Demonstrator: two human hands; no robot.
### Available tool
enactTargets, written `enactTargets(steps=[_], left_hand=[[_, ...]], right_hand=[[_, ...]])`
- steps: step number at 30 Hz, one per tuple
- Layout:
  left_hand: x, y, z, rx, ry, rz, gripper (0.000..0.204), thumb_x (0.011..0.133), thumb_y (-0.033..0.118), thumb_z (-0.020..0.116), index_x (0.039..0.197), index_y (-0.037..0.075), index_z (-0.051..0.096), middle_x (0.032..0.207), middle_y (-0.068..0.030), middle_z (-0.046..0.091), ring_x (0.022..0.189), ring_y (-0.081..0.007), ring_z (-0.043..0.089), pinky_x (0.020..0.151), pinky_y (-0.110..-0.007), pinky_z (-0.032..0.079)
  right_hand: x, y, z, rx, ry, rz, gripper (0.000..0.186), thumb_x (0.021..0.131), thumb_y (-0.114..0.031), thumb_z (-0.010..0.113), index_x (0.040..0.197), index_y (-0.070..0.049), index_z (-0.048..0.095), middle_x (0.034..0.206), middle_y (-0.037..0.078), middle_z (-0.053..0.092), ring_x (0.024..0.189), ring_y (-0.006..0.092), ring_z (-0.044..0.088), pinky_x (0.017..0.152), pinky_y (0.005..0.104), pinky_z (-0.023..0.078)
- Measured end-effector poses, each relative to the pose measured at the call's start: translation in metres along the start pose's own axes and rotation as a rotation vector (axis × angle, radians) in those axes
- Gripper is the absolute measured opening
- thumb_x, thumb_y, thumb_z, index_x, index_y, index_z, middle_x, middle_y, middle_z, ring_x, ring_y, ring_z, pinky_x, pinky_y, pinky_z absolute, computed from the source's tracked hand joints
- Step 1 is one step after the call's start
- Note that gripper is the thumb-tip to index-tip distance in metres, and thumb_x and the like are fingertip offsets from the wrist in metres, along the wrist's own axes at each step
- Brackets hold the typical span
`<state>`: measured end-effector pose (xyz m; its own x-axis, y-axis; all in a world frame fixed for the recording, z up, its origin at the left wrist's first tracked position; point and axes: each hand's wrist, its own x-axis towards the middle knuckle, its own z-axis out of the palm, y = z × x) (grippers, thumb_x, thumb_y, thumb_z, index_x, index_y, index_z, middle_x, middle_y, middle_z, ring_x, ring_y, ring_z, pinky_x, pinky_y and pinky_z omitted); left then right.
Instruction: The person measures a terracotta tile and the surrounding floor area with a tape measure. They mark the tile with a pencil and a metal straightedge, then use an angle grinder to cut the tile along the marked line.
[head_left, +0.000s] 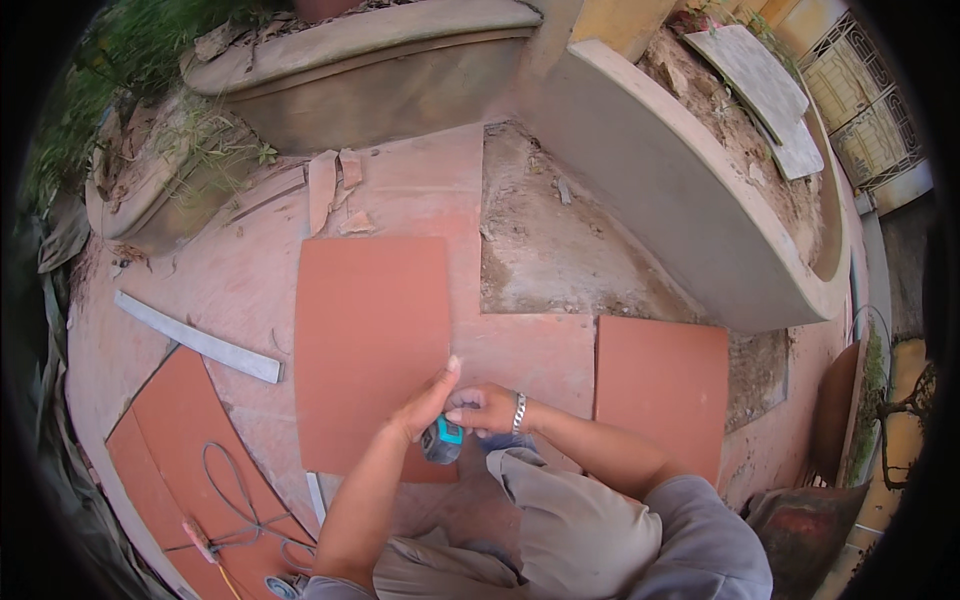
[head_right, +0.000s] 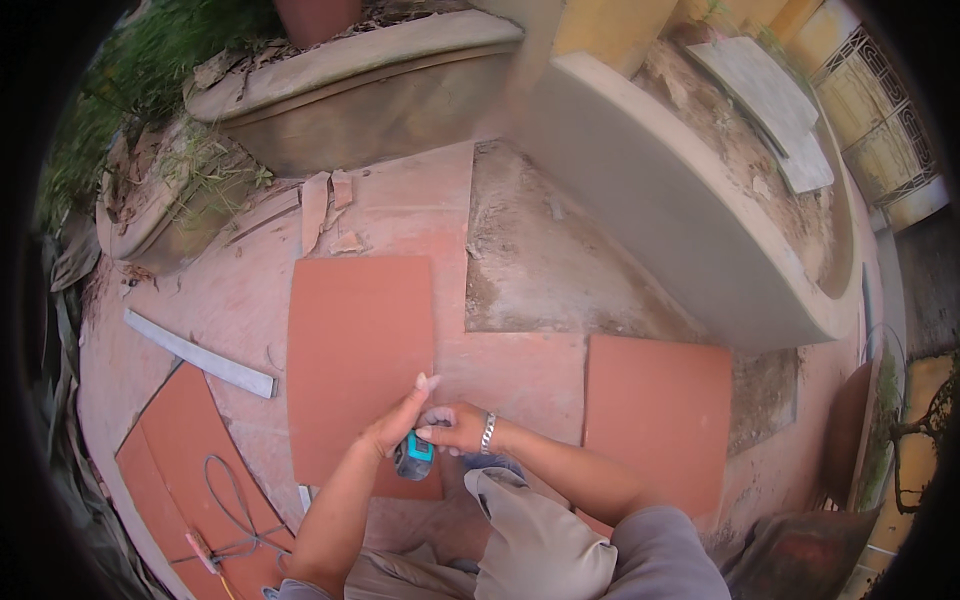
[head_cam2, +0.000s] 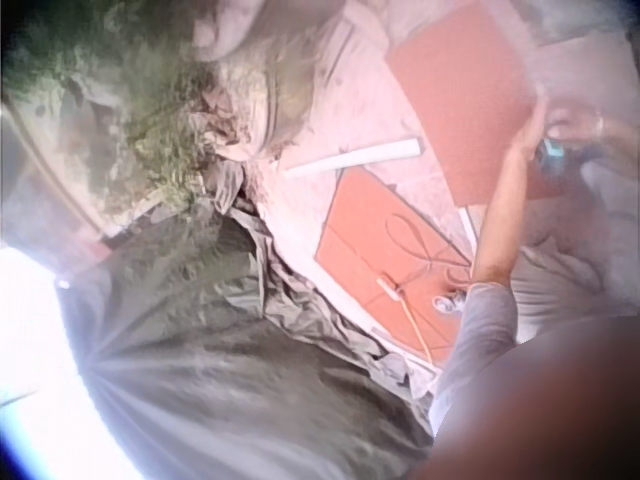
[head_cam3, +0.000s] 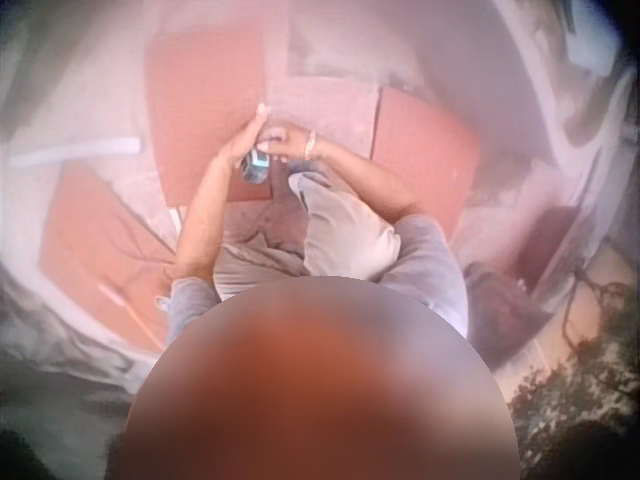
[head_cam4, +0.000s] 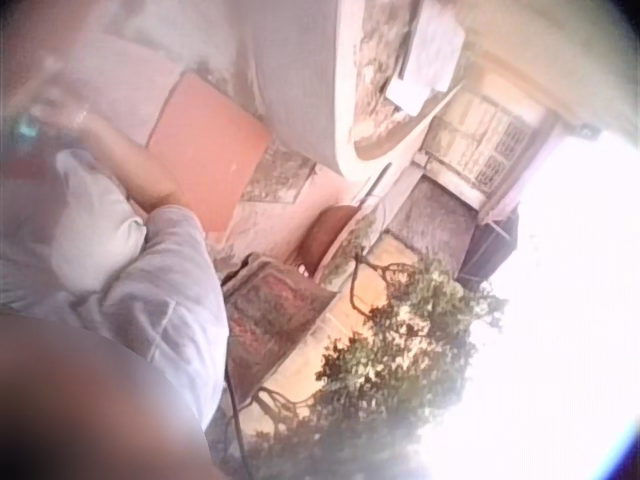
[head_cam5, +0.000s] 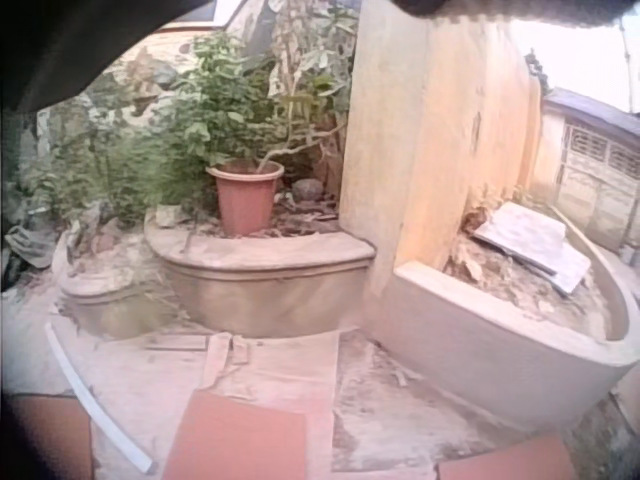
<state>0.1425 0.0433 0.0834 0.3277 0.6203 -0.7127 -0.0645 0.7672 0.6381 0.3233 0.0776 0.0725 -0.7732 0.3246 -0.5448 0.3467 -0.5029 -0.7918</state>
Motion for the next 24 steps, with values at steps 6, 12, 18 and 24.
enactTargets(steps=[6, 12, 18, 24], left_hand=[[0.013, -0.013, 0.025, 0.172, -0.281, -0.003, 0.087, 0.098, 0.072, 0.037, 0.159, 0.012, 0.023, 0.128, -0.0133, 0.057, 0.079, -0.0169, 0.064, 0.075, -0.030, 0.054], [-0.046, -0.043, -0.058, 0.135, -0.396, -0.328, 0.059, 0.095, 0.037, 0.068, 0.143, 0.007, 0.049, 0.118, -0.0072, 0.061, 0.081, -0.0144, 0.064, 0.078, -0.028, 0.053], [-0.120, -0.073, -0.131, 0.120, -0.189, -0.222, 0.029, 0.097, 0.021, 0.067, 0.116, 0.000, 0.068, 0.101, -0.0070, 0.070, 0.086, -0.0150, 0.069, 0.080, -0.030, 0.055], [-0.057, -0.066, -0.065, 0.039, -0.098, -0.143, 0.027, 0.100, 0.024, 0.063, 0.110, 0.000, 0.069, 0.093, -0.0055, 0.068, 0.088, -0.0146, 0.069, 0.076, -0.030, 0.055]], right_hand=[[-0.027, 0.030, -0.015, 0.136, -0.064, 0.065, 0.031, 0.091, -0.035, 0.074, 0.099, -0.006, 0.068, 0.072, 0.001, 0.062, 0.055, 0.0079, 0.053, 0.049, 0.0240, 0.042], [-0.082, 0.043, -0.137, 0.444, 0.549, -0.292, 0.014, 0.089, -0.017, 0.070, 0.090, -0.006, 0.062, 0.070, 0.008, 0.067, 0.061, 0.0168, 0.067, 0.054, 0.0302, 0.056], [-0.163, -0.003, -0.270, 0.842, 1.309, -0.461, 0.027, 0.101, -0.033, 0.058, 0.084, -0.012, 0.057, 0.064, 0.000, 0.059, 0.053, 0.0106, 0.058, 0.045, 0.0238, 0.049], [-0.052, 0.026, -0.207, 0.189, 1.108, -0.065, 0.024, 0.098, -0.031, 0.066, 0.097, -0.007, 0.063, 0.072, 0.003, 0.062, 0.055, 0.0129, 0.060, 0.047, 0.0273, 0.052]])
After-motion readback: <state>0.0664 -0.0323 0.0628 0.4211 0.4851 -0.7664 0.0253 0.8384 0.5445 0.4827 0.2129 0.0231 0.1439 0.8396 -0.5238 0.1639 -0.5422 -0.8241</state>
